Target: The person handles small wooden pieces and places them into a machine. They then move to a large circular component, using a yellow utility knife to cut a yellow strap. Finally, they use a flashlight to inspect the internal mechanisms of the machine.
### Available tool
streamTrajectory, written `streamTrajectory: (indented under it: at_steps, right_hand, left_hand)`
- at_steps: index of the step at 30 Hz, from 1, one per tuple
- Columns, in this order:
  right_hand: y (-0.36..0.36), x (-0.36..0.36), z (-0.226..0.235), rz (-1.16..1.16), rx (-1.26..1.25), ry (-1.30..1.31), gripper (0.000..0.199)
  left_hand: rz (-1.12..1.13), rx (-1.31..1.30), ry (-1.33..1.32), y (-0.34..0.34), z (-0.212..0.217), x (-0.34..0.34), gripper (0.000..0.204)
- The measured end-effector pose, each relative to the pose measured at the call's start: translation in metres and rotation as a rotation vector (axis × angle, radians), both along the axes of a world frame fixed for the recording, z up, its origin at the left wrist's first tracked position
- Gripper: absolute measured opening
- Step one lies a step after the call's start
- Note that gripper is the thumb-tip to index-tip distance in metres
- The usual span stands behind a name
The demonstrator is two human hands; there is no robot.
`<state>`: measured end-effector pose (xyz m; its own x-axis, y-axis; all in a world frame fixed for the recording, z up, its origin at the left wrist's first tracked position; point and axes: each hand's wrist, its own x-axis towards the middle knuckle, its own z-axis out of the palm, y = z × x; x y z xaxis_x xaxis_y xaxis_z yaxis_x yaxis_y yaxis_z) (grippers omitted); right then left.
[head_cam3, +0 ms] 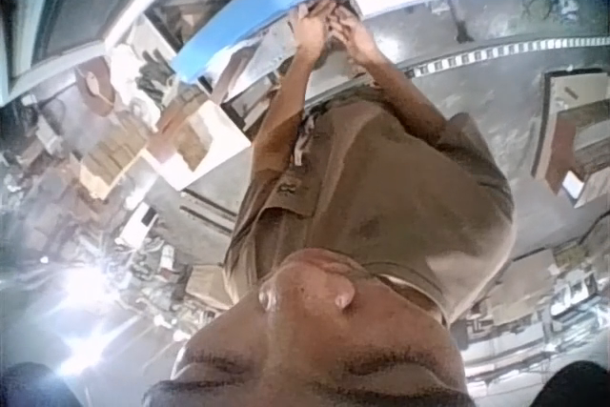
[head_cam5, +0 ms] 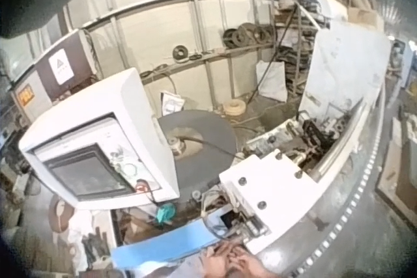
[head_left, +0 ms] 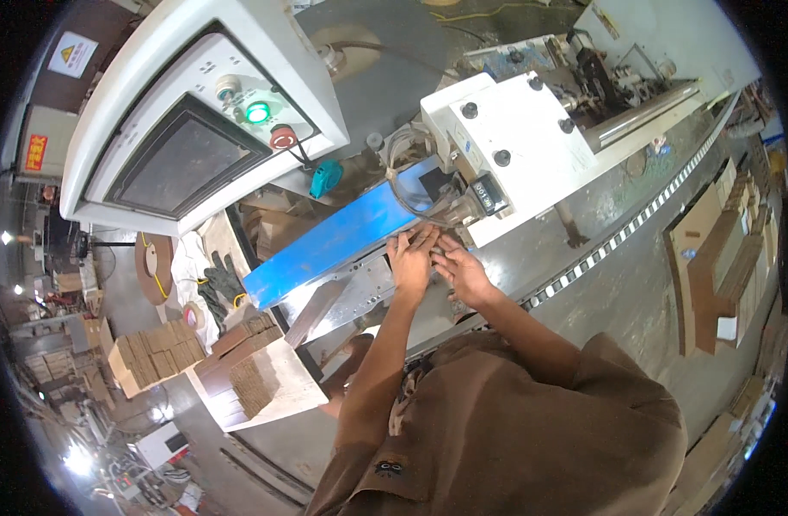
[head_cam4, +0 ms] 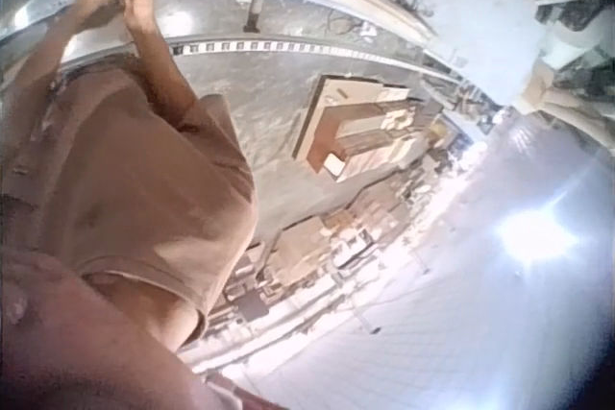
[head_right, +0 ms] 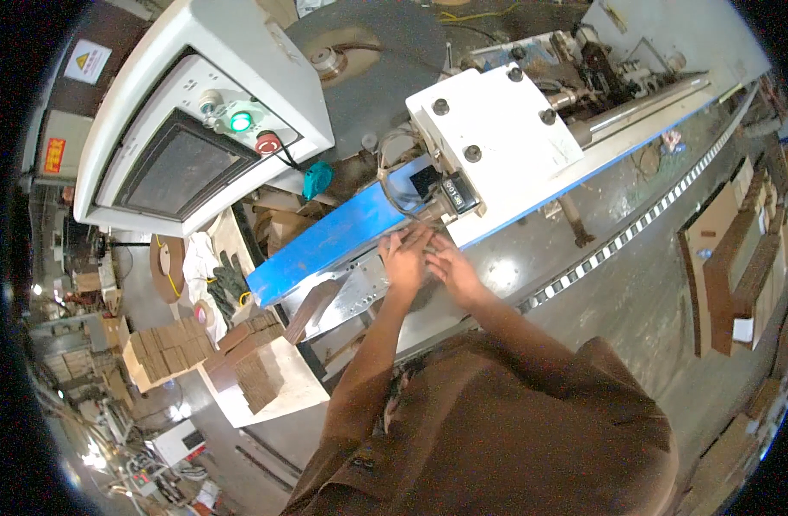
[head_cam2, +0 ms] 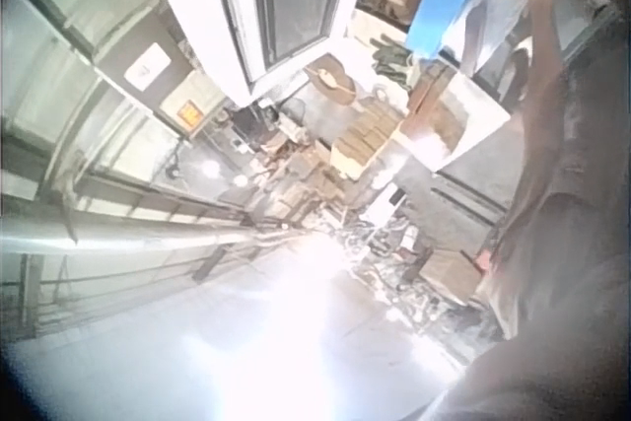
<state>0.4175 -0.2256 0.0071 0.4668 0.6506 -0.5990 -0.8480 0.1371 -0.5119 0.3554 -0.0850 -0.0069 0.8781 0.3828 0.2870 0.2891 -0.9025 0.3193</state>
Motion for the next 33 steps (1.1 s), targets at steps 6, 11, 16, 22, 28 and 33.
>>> streamTrajectory:
  at_steps: [6, 11, 16, 22, 28, 33]
  right_hand:
    - [-0.018, -0.005, 0.018, 0.02, -0.145, -0.019, 0.056]
    - [-0.038, -0.023, -0.007, 0.061, -0.119, 0.073, 0.052]
    - [-0.035, -0.037, -0.024, 0.081, -0.053, 0.238, 0.039]
    - [-0.006, -0.04, 0.007, 0.161, -0.051, 0.22, 0.041]
    - [0.002, -0.029, 0.018, 0.162, -0.046, 0.213, 0.045]
    - [-0.012, -0.023, 0.012, 0.119, -0.084, 0.204, 0.043]
  left_hand:
    - [0.065, 0.02, -0.035, -0.014, 0.003, 0.011, 0.033]
    - [0.337, 0.109, -0.123, -0.001, 0.042, -0.053, 0.032]
    - [0.55, 0.154, -0.08, 0.028, 0.091, -0.167, 0.035]
    - [0.701, 0.124, 0.141, 0.067, 0.106, -0.242, 0.059]
    - [0.575, 0.174, 0.254, 0.076, 0.114, -0.229, 0.043]
    - [0.542, 0.065, 0.111, 0.027, 0.14, -0.165, 0.048]
